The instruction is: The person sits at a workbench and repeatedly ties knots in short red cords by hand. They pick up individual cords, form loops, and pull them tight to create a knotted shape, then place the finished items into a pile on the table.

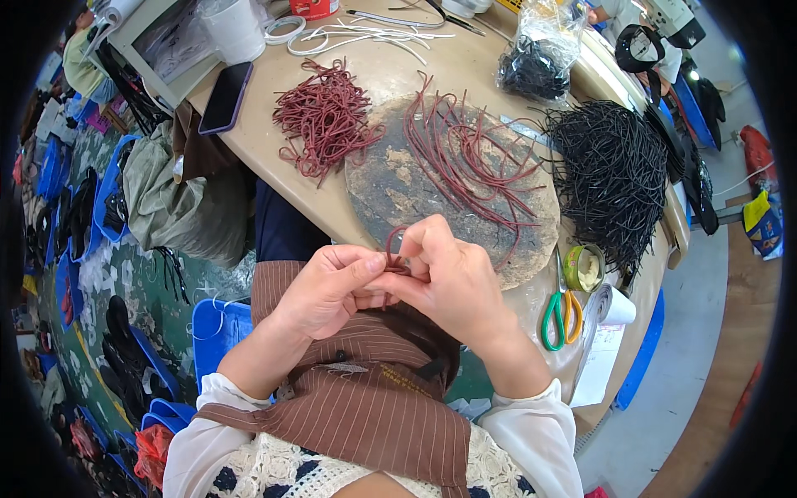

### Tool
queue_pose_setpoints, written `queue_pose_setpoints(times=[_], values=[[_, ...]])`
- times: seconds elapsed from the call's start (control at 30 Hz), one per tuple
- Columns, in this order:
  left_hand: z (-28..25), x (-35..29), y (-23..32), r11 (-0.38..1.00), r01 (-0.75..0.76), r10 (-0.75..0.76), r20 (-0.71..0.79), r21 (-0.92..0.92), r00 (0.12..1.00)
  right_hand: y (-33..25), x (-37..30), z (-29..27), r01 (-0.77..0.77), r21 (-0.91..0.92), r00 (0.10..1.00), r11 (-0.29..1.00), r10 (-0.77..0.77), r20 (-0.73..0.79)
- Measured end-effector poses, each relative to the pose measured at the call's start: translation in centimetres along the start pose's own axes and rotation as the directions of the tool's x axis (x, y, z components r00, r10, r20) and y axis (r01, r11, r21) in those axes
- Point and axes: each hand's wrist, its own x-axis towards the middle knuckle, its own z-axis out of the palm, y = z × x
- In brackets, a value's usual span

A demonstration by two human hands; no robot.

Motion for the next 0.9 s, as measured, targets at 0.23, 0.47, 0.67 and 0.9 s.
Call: queue_pose_setpoints(times=[0.23,0.47,0.67,0.9], values=[[1.0,0.6,0.3,0.998,-0.06,0.064,-0.184,0.027,0.981,1.7,-1.1,1.6,0.075,0.167,0.968,0.983,-0.032,-0.248],[1.5,1.0,0.0,0.924,-0.291,0.341,-0.188,0.249,0.921,2.0,-2.0,2.2,-0.127,0.43,0.97,0.894,0.203,-0.135],[1.3,1.1,-0.5,0.797,-0.41,0.514,-0.141,0.444,0.846,1.7,-1.6,1.1,-0.341,0.705,0.937,0.622,0.284,0.204],[1.1,1.6,-0.9,0.779,-0.516,0.596,-0.164,0.356,0.786,3.5,-1.9,2.4,-0.303,0.851,0.948,0.43,0.227,0.223]])
